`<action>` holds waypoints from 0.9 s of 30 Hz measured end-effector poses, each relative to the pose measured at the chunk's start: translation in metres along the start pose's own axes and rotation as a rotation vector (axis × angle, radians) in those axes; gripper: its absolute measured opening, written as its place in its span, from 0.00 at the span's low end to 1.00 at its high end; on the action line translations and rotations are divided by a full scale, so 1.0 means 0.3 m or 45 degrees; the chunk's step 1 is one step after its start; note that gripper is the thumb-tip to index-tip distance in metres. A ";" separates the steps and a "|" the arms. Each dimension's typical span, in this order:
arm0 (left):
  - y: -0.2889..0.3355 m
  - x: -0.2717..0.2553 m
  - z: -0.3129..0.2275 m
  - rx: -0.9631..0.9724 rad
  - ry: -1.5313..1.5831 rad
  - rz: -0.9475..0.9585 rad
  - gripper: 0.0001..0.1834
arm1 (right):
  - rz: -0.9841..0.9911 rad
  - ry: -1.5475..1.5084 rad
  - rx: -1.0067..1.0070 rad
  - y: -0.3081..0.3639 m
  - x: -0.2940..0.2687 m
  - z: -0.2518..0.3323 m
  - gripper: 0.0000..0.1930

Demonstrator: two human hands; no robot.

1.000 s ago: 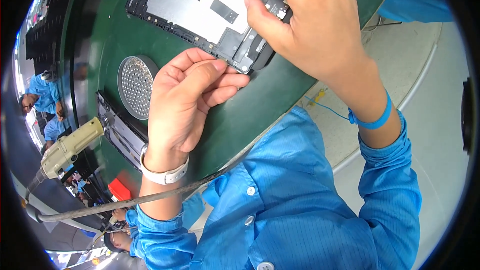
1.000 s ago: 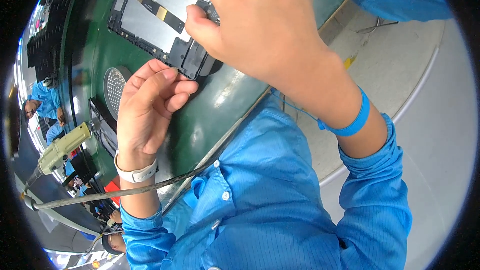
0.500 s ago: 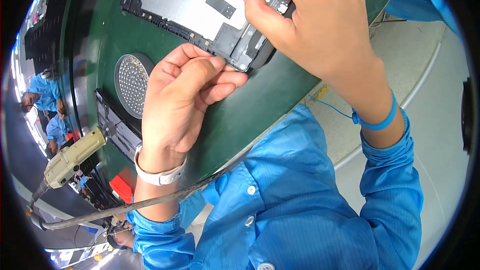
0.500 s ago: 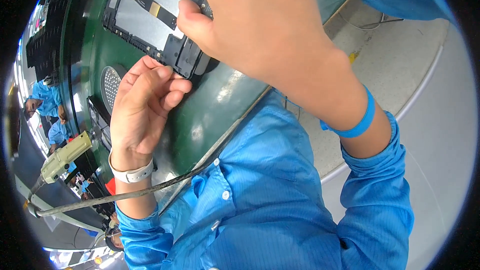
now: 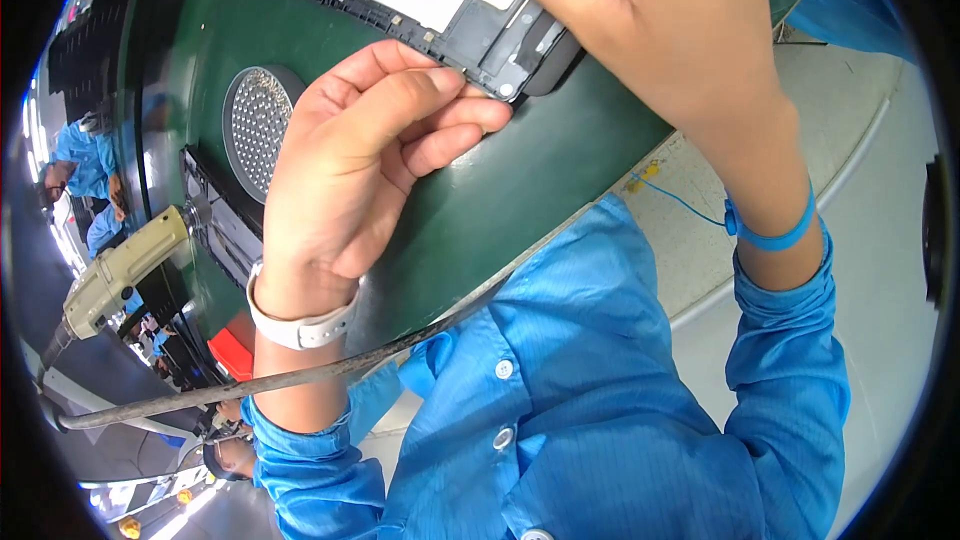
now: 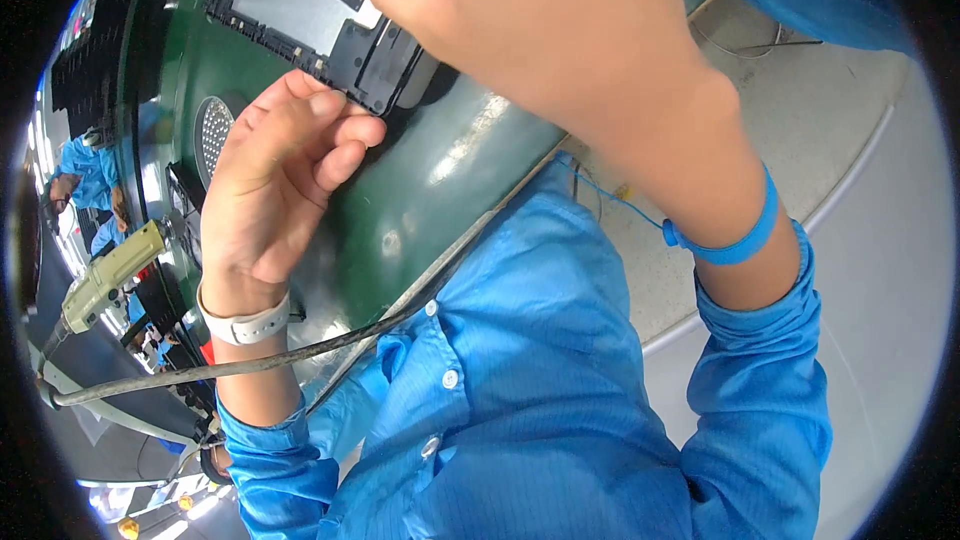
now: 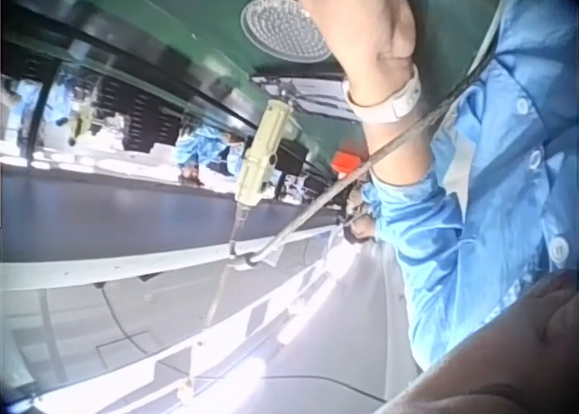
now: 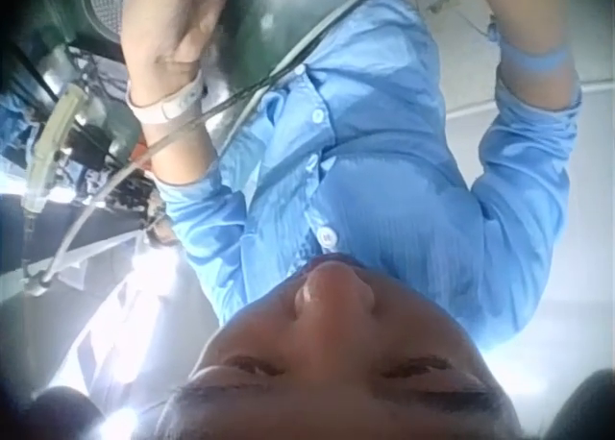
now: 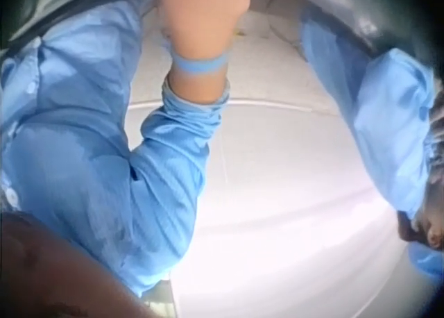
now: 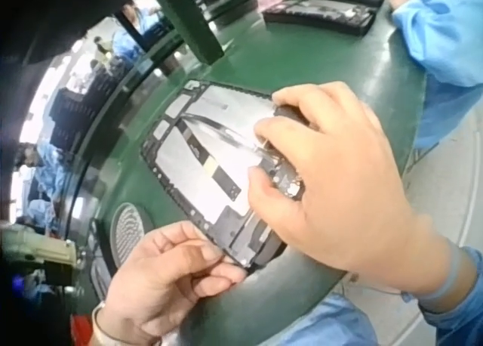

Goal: The person assembles internal components of a tablet-sized electronic device by securing an internal ribbon cable into a device housing with a specialized handheld assembly tool, then uses a pneumatic heat tool on the tablet frame.

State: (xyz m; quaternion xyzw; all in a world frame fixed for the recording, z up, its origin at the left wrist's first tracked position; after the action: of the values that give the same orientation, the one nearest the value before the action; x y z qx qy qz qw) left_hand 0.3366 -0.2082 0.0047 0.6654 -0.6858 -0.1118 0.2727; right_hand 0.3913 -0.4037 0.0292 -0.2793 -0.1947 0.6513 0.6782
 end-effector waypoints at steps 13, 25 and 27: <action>0.015 -0.027 -0.027 0.021 0.241 0.081 0.12 | 0.216 0.825 -0.024 -0.034 0.046 0.024 0.15; 0.049 0.034 -0.097 0.121 0.287 -0.006 0.10 | 0.265 0.527 0.247 -0.084 -0.011 0.046 0.15; 0.051 0.026 -0.093 0.126 0.285 -0.014 0.10 | 0.323 0.521 0.409 -0.097 -0.013 0.052 0.17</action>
State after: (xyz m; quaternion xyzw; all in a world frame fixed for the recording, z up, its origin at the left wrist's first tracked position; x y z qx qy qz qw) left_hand 0.3386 -0.2087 0.0373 0.6902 -0.6521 -0.0044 0.3137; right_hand 0.4037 -0.4054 0.0600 -0.3161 0.0884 0.6833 0.6522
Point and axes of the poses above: each hand's wrist, its own y-axis away from the middle knuckle, its own x-axis out of the palm, z = x × y, the point moved 6 cm from there along -y, towards the middle knuckle, and after that the axes turned 8 degrees about x, right-handed, at the moved point
